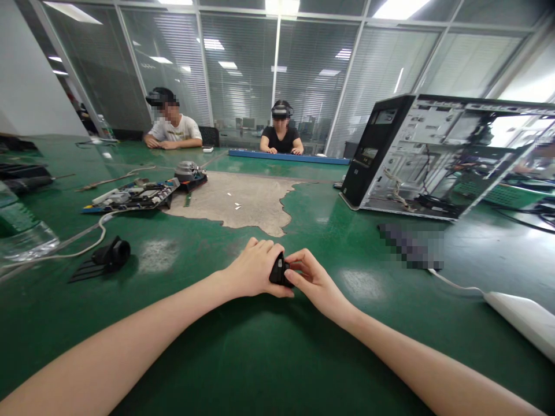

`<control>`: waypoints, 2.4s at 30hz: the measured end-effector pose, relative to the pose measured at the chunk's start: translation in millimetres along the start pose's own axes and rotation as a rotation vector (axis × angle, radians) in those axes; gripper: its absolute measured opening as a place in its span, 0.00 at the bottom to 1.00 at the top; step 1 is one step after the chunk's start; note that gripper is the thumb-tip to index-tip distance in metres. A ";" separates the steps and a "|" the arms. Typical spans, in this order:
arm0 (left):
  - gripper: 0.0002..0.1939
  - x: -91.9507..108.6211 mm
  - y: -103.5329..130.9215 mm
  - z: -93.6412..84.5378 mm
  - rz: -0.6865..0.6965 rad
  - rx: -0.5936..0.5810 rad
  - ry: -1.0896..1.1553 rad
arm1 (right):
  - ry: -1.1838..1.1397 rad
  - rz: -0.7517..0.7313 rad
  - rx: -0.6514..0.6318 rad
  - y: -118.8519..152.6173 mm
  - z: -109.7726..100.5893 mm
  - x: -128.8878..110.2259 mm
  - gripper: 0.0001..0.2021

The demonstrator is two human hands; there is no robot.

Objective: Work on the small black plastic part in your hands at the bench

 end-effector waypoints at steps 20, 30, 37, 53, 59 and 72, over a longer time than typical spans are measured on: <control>0.35 -0.8 0.7 0.3 0.012 0.012 -0.017 | 0.016 0.013 -0.016 -0.7 -0.8 1.5 0.10; 0.35 -1.2 0.8 1.9 0.012 0.024 -0.031 | 0.019 -0.076 -0.004 1.9 0.3 -3.7 0.05; 0.34 -1.0 0.2 1.7 0.003 0.019 -0.025 | 0.025 0.029 -0.009 -0.4 -0.9 0.6 0.10; 0.35 -1.4 0.7 2.8 -0.003 0.024 -0.026 | 0.013 0.005 0.013 -2.3 -1.9 3.1 0.08; 0.35 -1.2 0.9 2.3 -0.001 0.022 -0.030 | 0.015 0.024 -0.035 -0.2 -1.1 1.7 0.10; 0.35 -1.3 0.9 1.8 -0.005 0.016 -0.029 | 0.075 0.006 -0.002 -1.3 -1.9 2.1 0.10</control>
Point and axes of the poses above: each hand's wrist, its own y-axis away from the middle knuckle, its own z-axis out of the palm, x = y × z, the point moved 3 cm from there along -y, towards the middle knuckle, and after that the axes turned 9 degrees about -z, right-handed, at the moved point
